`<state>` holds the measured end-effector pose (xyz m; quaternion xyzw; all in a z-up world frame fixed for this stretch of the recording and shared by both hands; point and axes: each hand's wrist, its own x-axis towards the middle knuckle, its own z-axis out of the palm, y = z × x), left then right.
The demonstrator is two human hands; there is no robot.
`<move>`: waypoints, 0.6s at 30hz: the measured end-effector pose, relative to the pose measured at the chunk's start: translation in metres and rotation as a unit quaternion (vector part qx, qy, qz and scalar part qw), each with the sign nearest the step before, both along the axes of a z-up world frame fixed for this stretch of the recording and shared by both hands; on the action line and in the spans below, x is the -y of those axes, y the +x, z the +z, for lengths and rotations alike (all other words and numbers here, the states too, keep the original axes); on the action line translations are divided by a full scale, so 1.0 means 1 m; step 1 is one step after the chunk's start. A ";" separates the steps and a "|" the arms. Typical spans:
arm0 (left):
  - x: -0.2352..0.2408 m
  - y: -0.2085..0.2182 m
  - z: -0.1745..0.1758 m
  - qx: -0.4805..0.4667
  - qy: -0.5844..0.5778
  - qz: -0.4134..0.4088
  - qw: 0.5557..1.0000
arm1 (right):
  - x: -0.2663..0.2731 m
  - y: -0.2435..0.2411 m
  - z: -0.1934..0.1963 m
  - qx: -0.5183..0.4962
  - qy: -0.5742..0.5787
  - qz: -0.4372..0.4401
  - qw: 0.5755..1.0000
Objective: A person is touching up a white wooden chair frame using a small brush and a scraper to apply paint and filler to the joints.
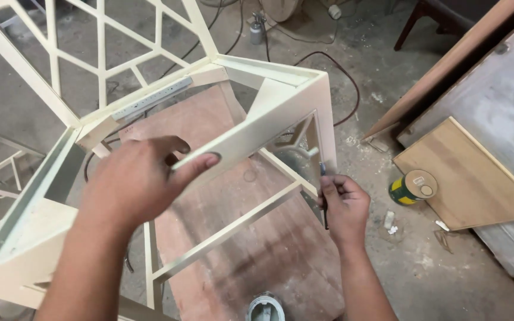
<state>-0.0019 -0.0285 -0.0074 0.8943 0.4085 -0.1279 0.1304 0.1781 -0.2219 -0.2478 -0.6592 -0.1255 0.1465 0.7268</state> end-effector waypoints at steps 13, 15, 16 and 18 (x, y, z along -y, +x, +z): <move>0.107 -0.068 -0.129 0.044 0.059 -0.142 0.987 | 0.157 -0.058 -0.130 -0.146 -0.131 -0.007 0.981; 0.127 -0.080 -0.157 0.039 0.076 -0.134 0.987 | 0.172 -0.074 -0.119 -0.147 -0.199 0.018 0.969; 0.134 -0.085 -0.166 0.034 0.072 -0.143 0.987 | 0.179 -0.077 -0.124 -0.155 -0.201 0.011 0.967; 0.146 -0.091 -0.185 0.040 0.074 -0.146 0.986 | 0.187 -0.078 -0.135 -0.093 -0.194 0.010 0.977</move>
